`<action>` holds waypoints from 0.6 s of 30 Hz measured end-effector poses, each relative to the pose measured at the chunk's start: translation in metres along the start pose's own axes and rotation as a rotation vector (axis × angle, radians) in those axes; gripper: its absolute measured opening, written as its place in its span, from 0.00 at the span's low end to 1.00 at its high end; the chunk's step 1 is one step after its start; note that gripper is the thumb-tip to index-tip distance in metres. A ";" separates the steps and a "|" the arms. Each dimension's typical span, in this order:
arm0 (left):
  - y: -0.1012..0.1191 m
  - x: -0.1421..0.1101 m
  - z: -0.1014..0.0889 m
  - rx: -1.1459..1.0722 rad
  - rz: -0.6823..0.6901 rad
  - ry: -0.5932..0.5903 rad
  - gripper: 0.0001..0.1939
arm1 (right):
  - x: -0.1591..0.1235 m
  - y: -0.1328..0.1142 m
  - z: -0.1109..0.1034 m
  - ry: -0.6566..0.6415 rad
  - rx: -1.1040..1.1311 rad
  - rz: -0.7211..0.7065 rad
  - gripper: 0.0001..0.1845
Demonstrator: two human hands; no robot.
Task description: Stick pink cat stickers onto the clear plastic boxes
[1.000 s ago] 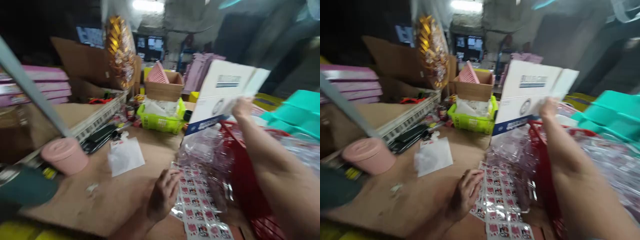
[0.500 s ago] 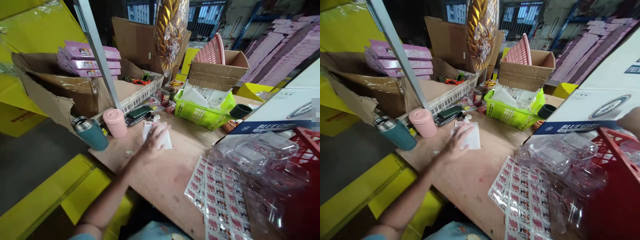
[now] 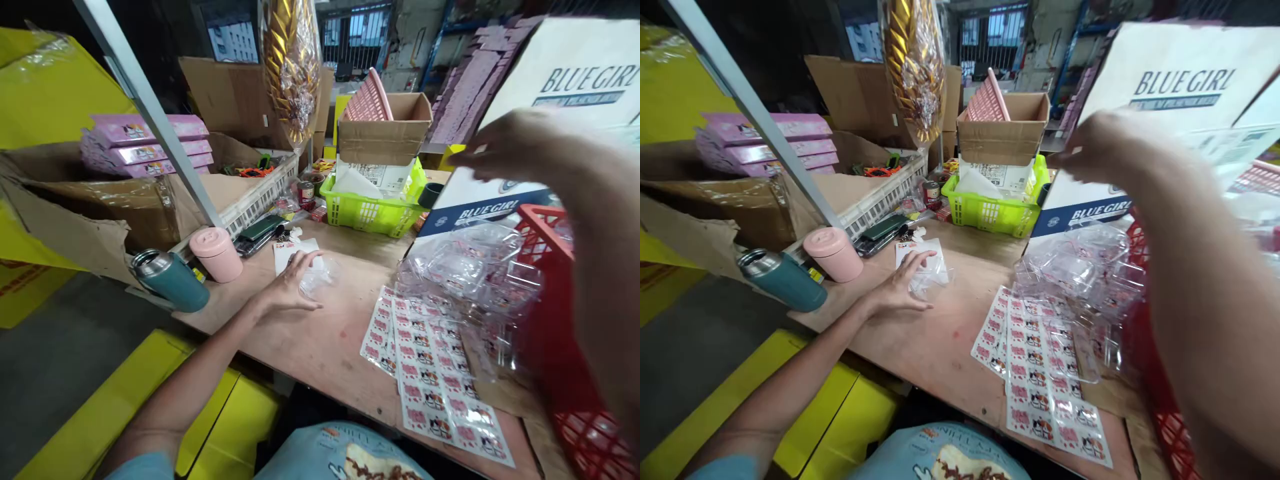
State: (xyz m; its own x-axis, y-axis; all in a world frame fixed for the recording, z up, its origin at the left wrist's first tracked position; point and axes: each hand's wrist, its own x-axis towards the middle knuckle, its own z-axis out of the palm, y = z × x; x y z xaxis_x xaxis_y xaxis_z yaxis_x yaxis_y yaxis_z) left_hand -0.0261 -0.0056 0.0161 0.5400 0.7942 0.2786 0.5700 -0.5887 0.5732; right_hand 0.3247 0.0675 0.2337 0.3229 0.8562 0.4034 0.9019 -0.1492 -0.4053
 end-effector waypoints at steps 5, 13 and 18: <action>0.048 -0.006 0.020 -0.002 0.102 -0.012 0.60 | -0.123 -0.027 0.073 -0.677 0.416 -0.551 0.22; 0.034 -0.017 0.061 -0.193 -0.002 0.108 0.56 | -0.216 0.024 0.155 -0.714 1.135 -0.039 0.25; 0.030 -0.024 0.072 -0.347 -0.066 0.146 0.51 | -0.224 0.033 0.162 -0.665 1.138 0.025 0.25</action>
State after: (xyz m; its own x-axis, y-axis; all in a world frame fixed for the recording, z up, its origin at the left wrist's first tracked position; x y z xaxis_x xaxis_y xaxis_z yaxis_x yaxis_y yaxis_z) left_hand 0.0227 -0.0536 -0.0286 0.4009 0.8564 0.3253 0.3430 -0.4696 0.8135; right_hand 0.2358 -0.0488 -0.0034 -0.1602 0.9862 0.0409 0.0484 0.0492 -0.9976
